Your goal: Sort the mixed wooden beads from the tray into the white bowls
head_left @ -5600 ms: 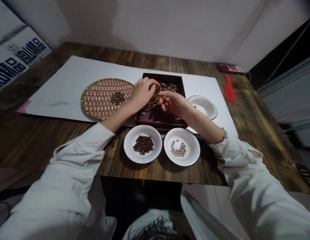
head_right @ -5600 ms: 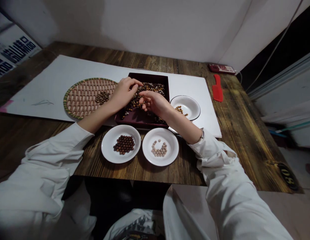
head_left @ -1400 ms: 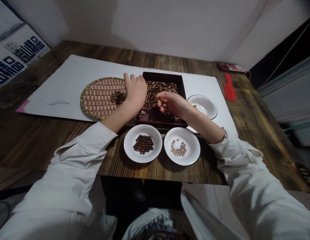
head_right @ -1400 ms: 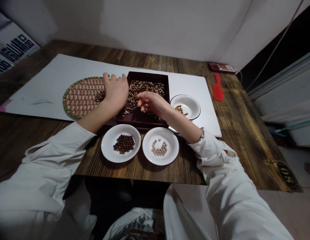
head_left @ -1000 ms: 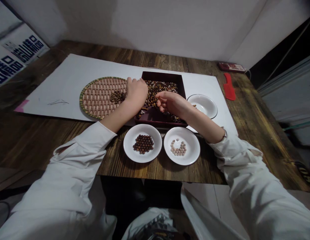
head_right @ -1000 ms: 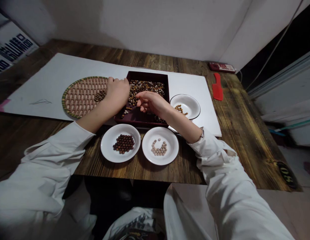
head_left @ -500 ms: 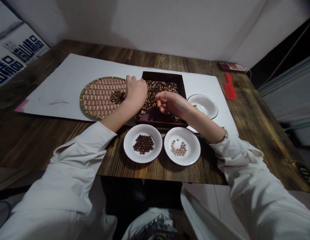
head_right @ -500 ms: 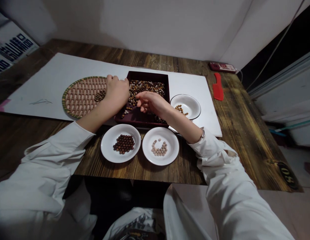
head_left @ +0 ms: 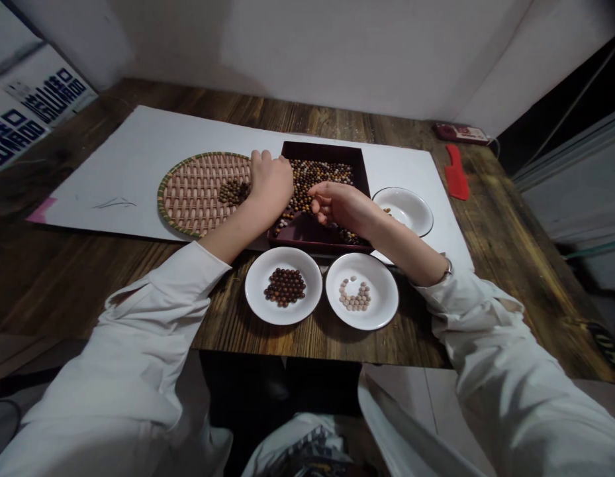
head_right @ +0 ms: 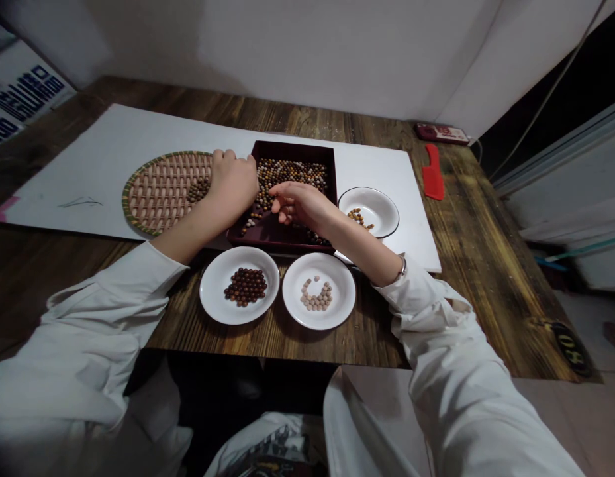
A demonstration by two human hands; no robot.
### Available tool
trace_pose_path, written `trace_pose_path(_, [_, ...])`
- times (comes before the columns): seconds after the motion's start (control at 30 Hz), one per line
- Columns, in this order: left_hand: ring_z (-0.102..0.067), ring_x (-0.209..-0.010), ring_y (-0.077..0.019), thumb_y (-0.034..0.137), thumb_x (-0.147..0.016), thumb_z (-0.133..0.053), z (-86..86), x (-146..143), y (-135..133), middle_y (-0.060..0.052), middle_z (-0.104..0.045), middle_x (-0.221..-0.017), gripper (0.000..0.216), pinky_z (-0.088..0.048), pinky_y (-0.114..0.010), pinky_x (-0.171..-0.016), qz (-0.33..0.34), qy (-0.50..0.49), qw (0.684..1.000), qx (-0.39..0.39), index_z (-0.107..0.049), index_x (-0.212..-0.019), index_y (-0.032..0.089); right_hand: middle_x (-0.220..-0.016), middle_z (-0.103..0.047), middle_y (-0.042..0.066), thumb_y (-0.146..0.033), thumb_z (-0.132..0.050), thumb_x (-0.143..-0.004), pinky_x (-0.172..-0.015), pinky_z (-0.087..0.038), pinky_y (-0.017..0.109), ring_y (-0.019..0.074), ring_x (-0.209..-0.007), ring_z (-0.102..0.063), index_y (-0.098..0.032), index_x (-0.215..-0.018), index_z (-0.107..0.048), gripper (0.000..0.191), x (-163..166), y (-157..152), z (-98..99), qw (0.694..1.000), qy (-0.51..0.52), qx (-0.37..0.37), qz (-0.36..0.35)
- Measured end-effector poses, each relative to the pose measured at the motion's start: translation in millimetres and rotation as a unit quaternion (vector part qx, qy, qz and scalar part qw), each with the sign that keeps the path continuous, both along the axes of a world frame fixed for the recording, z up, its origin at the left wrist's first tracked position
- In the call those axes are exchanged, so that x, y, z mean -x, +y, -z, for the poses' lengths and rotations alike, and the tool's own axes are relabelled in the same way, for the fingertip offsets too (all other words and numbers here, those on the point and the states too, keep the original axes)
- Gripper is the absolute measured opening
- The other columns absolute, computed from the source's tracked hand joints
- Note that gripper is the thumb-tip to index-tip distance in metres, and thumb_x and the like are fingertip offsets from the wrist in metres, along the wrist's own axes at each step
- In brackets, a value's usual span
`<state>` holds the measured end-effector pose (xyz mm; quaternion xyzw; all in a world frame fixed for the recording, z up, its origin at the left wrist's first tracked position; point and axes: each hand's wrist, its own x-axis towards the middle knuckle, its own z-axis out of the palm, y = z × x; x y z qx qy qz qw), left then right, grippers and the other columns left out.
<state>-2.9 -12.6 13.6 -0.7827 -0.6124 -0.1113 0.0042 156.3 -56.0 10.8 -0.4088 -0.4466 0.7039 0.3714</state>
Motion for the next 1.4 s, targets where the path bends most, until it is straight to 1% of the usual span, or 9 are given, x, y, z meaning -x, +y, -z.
trace_pose_path(0.23, [-0.048, -0.131, -0.0383, 0.029, -0.096, -0.037, 4.3, -0.4, 2.3, -0.024, -0.065, -0.122, 0.047, -0.028, -0.052, -0.111, 0.010, 0.011, 1.000, -0.005, -0.053, -0.133, 0.006, -0.062, -0.062, -0.002, -0.018, -0.051, -0.089, -0.050, -0.042, 0.020, 0.0095, -0.049, -0.057, -0.016, -0.087, -0.057, 0.007, 0.8, 0.1, -0.5, 1.000, -0.002, 0.000, 0.001])
trace_pose_path(0.43, [-0.048, -0.130, -0.0372, 0.022, -0.095, -0.037, 2.2, -2.2, -3.6, -0.026, -0.060, -0.130, 0.057, -0.033, -0.050, -0.109, 0.008, 0.045, 0.999, 0.004, -0.034, -0.148, 0.003, -0.061, -0.062, -0.002, -0.018, -0.051, -0.089, -0.051, -0.043, 0.020, 0.0094, -0.049, -0.056, -0.015, -0.087, -0.058, 0.008, 1.0, -1.0, -1.4, 1.000, -0.003, -0.001, 0.000])
trace_pose_path(0.5, [-0.047, -0.131, -0.0373, 0.021, -0.096, -0.036, 2.0, -2.6, -4.9, -0.026, -0.058, -0.132, 0.054, -0.034, -0.049, -0.108, 0.008, 0.049, 0.999, 0.011, -0.036, -0.147, 0.003, -0.061, -0.062, -0.001, -0.017, -0.050, -0.089, -0.051, -0.042, 0.020, 0.0094, -0.049, -0.056, -0.015, -0.087, -0.058, 0.008, 1.5, -1.4, -2.2, 1.000, -0.006, 0.000, 0.004])
trace_pose_path(0.6, [-0.046, -0.131, -0.0377, 0.022, -0.096, -0.037, 2.9, -2.5, -4.8, -0.025, -0.057, -0.130, 0.048, -0.035, -0.050, -0.108, 0.011, 0.050, 0.999, 0.018, -0.045, -0.139, 0.004, -0.061, -0.062, -0.001, -0.017, -0.050, -0.089, -0.050, -0.042, 0.021, 0.0096, -0.049, -0.056, -0.015, -0.086, -0.058, 0.009, 2.0, -1.3, -3.1, 1.000, -0.009, 0.001, 0.006])
trace_pose_path(0.77, [-0.044, -0.131, -0.0383, 0.027, -0.096, -0.039, 5.1, -1.0, -2.9, -0.023, -0.057, -0.128, 0.042, -0.035, -0.051, -0.107, 0.025, 0.050, 0.998, 0.018, -0.054, -0.130, 0.007, -0.061, -0.062, -0.002, -0.020, -0.054, -0.087, -0.051, -0.042, 0.020, 0.0096, -0.050, -0.055, -0.016, -0.087, -0.058, 0.006, 1.5, -0.6, -1.6, 1.000, -0.009, -0.004, 0.002])
trace_pose_path(0.93, [-0.042, -0.131, -0.0401, 0.033, -0.096, -0.045, 5.2, 0.1, -2.1, -0.021, -0.053, -0.132, 0.040, -0.035, -0.053, -0.107, 0.029, 0.061, 0.997, 0.041, -0.062, -0.124, 0.011, -0.062, -0.062, -0.002, -0.021, -0.056, -0.086, -0.050, -0.042, 0.020, 0.0097, -0.051, -0.056, -0.016, -0.087, -0.058, 0.006, 0.8, -0.5, -0.3, 1.000, -0.008, -0.008, -0.005])
trace_pose_path(1.23, [-0.041, -0.132, -0.0396, 0.029, -0.096, -0.046, 3.6, 0.9, -1.6, -0.022, -0.050, -0.134, 0.037, -0.034, -0.051, -0.109, 0.030, 0.062, 0.996, 0.062, -0.063, -0.124, 0.010, -0.062, -0.062, -0.002, -0.019, -0.054, -0.086, -0.050, -0.042, 0.020, 0.0097, -0.050, -0.056, -0.016, -0.088, -0.058, 0.005, 0.8, -1.3, -2.1, 1.000, -0.011, -0.007, -0.004])
trace_pose_path(1.4, [-0.041, -0.133, -0.0393, 0.030, -0.096, -0.046, 7.4, 3.3, 1.1, -0.022, -0.050, -0.134, 0.039, -0.034, -0.051, -0.109, 0.036, 0.049, 0.997, 0.053, -0.061, -0.126, 0.010, -0.062, -0.062, -0.002, -0.020, -0.056, -0.086, -0.050, -0.042, 0.020, 0.0098, -0.050, -0.056, -0.016, -0.087, -0.058, 0.004, 1.7, -2.4, -3.6, 1.000, -0.015, -0.001, -0.001])
